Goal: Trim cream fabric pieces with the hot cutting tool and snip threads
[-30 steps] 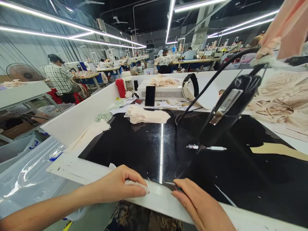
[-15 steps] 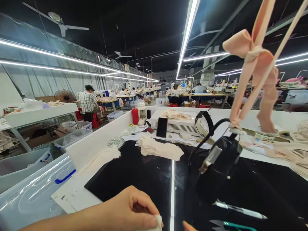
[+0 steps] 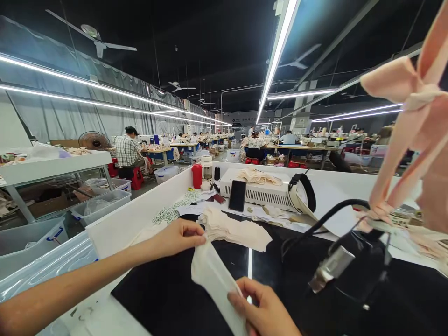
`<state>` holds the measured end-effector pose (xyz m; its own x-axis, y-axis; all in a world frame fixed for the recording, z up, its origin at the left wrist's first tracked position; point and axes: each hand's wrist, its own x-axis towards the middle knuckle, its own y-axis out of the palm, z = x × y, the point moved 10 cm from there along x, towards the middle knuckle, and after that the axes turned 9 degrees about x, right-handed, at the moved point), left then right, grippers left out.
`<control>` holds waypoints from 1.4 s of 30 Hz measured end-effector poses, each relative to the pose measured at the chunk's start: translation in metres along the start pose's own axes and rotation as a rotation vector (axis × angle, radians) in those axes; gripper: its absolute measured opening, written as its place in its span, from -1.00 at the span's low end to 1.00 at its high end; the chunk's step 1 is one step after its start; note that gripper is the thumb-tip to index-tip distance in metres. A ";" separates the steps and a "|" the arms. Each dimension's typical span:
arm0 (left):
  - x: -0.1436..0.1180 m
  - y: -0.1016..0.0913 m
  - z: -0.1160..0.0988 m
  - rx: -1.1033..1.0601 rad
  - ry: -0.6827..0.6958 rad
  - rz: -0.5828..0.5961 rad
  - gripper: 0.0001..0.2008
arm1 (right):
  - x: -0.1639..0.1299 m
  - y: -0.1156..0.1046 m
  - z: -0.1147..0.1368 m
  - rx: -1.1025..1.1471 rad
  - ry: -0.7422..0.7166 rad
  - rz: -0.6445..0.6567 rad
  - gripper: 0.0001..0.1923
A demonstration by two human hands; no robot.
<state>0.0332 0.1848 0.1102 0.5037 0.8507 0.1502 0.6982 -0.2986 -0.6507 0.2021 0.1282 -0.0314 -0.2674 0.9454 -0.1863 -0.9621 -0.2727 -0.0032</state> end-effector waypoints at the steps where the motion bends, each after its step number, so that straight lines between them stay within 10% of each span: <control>1: 0.012 -0.010 -0.001 0.008 0.016 -0.029 -0.78 | 0.007 -0.014 0.013 -0.031 -0.027 -0.082 -0.48; 5: 0.064 -0.044 -0.011 0.022 0.123 -0.158 -0.72 | 0.026 -0.077 0.092 -0.160 -0.407 -0.534 -0.56; 10: 0.100 -0.043 0.004 0.107 0.266 -0.247 -0.77 | 0.065 -0.117 0.119 -0.392 -0.565 -0.746 -0.66; 16: 0.084 0.001 0.056 0.278 0.216 -0.046 -0.79 | 0.104 -0.104 0.079 -0.658 -0.581 -0.427 -0.64; 26: -0.009 -0.095 0.123 0.692 -0.284 -0.131 -0.80 | 0.063 -0.064 0.074 -0.905 -0.788 -0.400 -0.60; 34: -0.057 -0.092 0.185 0.823 -0.542 -0.124 -0.72 | 0.040 -0.025 0.050 -0.744 -0.684 -0.270 -0.65; 42: -0.066 -0.099 0.177 0.642 -0.473 -0.264 -0.73 | 0.027 0.003 0.033 -0.701 -0.504 -0.109 -0.65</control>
<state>-0.1597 0.2346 0.0332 -0.0017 0.9925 0.1223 0.2657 0.1184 -0.9568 0.1907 0.1587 -0.0040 -0.3274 0.8936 0.3070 -0.7731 -0.0665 -0.6308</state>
